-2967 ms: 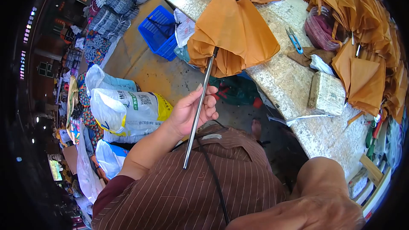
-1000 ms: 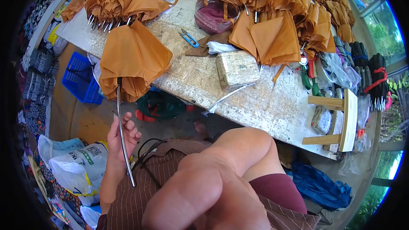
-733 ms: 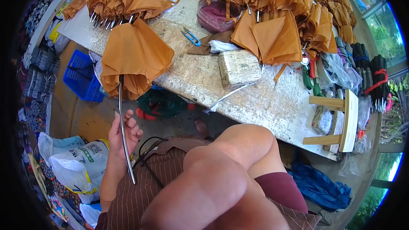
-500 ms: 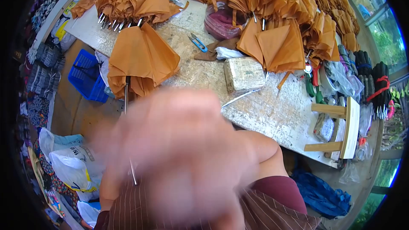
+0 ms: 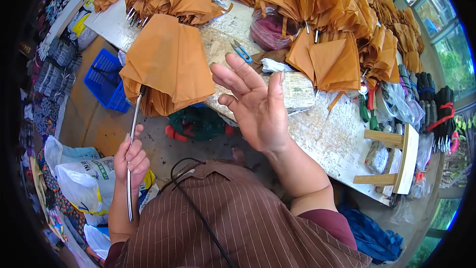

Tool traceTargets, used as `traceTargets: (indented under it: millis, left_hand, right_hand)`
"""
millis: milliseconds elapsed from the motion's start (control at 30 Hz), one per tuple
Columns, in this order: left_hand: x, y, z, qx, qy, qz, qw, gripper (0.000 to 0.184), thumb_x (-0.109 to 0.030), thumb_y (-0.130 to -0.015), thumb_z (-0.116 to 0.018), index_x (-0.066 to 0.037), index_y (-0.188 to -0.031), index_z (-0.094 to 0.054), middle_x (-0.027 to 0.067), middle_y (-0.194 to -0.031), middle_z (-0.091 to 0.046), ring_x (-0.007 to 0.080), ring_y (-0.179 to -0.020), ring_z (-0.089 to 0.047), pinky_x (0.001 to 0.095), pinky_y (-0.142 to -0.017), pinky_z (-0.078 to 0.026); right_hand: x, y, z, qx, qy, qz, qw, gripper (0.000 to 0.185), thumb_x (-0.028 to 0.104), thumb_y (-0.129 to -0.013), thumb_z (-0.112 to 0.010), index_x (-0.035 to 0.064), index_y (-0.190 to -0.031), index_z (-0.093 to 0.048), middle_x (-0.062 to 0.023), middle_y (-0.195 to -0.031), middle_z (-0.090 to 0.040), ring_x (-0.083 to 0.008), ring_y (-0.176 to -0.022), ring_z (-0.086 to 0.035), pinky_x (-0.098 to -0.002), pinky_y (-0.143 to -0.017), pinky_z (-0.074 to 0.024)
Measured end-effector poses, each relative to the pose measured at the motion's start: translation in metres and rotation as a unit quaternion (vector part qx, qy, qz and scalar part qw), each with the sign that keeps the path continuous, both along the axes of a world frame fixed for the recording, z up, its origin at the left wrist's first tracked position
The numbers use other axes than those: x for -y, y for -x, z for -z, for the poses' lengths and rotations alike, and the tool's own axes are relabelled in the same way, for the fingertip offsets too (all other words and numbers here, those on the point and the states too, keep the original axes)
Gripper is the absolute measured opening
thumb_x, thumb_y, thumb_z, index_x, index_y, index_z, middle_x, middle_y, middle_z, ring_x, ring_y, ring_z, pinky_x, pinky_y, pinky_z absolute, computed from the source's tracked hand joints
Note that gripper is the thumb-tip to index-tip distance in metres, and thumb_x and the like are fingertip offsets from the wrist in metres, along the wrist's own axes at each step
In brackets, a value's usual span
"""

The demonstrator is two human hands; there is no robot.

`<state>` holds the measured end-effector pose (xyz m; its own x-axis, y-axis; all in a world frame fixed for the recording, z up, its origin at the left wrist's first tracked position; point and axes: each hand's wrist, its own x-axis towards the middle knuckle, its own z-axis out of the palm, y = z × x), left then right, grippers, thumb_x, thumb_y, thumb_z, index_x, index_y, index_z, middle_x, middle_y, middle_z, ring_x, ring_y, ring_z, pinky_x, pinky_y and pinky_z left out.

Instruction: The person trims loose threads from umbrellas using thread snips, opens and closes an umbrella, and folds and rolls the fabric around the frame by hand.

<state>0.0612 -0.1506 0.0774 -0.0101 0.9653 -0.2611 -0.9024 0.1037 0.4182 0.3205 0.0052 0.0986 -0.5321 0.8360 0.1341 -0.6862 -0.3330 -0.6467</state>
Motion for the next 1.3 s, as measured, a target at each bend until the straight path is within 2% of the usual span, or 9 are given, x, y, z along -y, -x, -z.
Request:
traceTargets:
  millis: [200,300,333,567,933,1133,1200,1233,1300]
  left_hand:
    - [0.018,0.009,-0.001,-0.074,-0.003,0.036,0.997,0.034,-0.018,-0.097,-0.032,0.001,-0.126,-0.037,-0.0042,-0.051,-0.029,0.0058,-0.034,-0.031,0.0242,-0.033,-0.033]
    - [0.017,0.007,0.002,-0.094,-0.009,0.058,0.994,0.034,-0.019,-0.097,-0.035,0.001,-0.125,-0.038,-0.0045,-0.050,-0.029,0.0057,-0.034,-0.031,0.0246,-0.033,-0.034]
    - [0.017,0.005,0.003,-0.098,-0.007,0.063,0.993,0.034,-0.020,-0.097,-0.036,0.001,-0.125,-0.038,-0.0045,-0.050,-0.029,0.0057,-0.034,-0.031,0.0247,-0.033,-0.034]
    - [0.014,0.000,0.010,-0.091,0.005,0.085,0.992,0.035,-0.020,-0.097,-0.039,0.000,-0.125,-0.039,-0.0045,-0.050,-0.030,0.0063,-0.035,-0.032,0.0250,-0.035,-0.034]
    - [0.009,-0.001,0.013,-0.082,0.015,0.080,0.993,0.034,-0.019,-0.097,-0.038,-0.001,-0.125,-0.039,-0.0049,-0.049,-0.030,0.0064,-0.036,-0.033,0.0245,-0.036,-0.035]
    - [0.011,0.000,0.011,-0.120,0.032,0.099,0.987,0.033,-0.018,-0.096,-0.041,-0.001,-0.124,-0.040,-0.0049,-0.049,-0.029,0.0060,-0.036,-0.033,0.0239,-0.037,-0.034]
    - [0.010,-0.001,0.009,-0.130,0.033,0.103,0.986,0.033,-0.017,-0.096,-0.042,0.000,-0.124,-0.040,-0.0043,-0.050,-0.029,0.0063,-0.036,-0.033,0.0240,-0.037,-0.034]
    - [0.010,-0.001,0.007,-0.139,0.029,0.106,0.984,0.033,-0.017,-0.096,-0.042,0.000,-0.124,-0.040,-0.0040,-0.050,-0.030,0.0065,-0.036,-0.034,0.0243,-0.038,-0.034]
    - [0.009,-0.002,0.006,-0.154,0.015,0.113,0.981,0.034,-0.017,-0.095,-0.042,0.001,-0.124,-0.040,-0.0035,-0.050,-0.032,0.0069,-0.037,-0.035,0.0248,-0.038,-0.035]
  right_hand:
    - [0.003,0.003,0.009,0.008,-0.071,-0.075,0.995,0.081,0.068,-0.088,-0.020,0.0031,-0.132,-0.040,-0.0146,-0.122,-0.055,-0.0216,-0.112,-0.050,-0.0328,-0.087,-0.0386]
    - [0.016,0.007,-0.022,0.064,-0.198,-0.063,0.976,0.082,0.071,-0.085,-0.026,0.0026,-0.126,-0.045,-0.0142,-0.110,-0.058,-0.0226,-0.097,-0.055,-0.0331,-0.078,-0.0421]
    - [0.022,0.007,-0.037,0.037,-0.228,-0.067,0.971,0.080,0.072,-0.084,-0.029,0.0030,-0.120,-0.049,-0.0137,-0.104,-0.059,-0.0229,-0.089,-0.055,-0.0333,-0.074,-0.0429]
    - [0.042,0.001,-0.096,-0.179,-0.421,-0.132,0.880,0.051,0.050,-0.083,-0.036,0.0066,-0.106,-0.053,-0.0090,-0.097,-0.060,-0.0177,-0.083,-0.055,-0.0292,-0.069,-0.0430]
    - [0.043,-0.006,-0.105,-0.282,-0.415,-0.138,0.854,0.012,0.016,-0.083,-0.046,0.0123,-0.084,-0.058,-0.0017,-0.085,-0.061,-0.0095,-0.074,-0.055,-0.0229,-0.063,-0.0432]
    - [0.057,-0.021,-0.110,-0.333,-0.344,-0.117,0.870,0.024,-0.003,-0.083,-0.052,0.0154,-0.072,-0.061,0.0023,-0.079,-0.062,-0.0051,-0.068,-0.055,-0.0194,-0.059,-0.0433]
    - [0.040,-0.006,-0.105,-0.461,-0.471,-0.102,0.745,0.019,0.000,-0.084,-0.053,0.0162,-0.080,-0.063,-0.0012,-0.080,-0.062,-0.0083,-0.069,-0.056,-0.0197,-0.060,-0.0447]
    - [0.043,0.006,-0.107,-0.480,-0.521,-0.024,0.705,0.016,0.004,-0.085,-0.055,0.0172,-0.088,-0.064,-0.0029,-0.081,-0.062,-0.0115,-0.071,-0.057,-0.0204,-0.061,-0.0456]
    - [0.042,0.010,-0.106,-0.455,-0.578,-0.071,0.674,0.011,0.009,-0.086,-0.054,0.0154,-0.092,-0.062,-0.0058,-0.081,-0.060,-0.0168,-0.070,-0.057,-0.0243,-0.060,-0.0460]
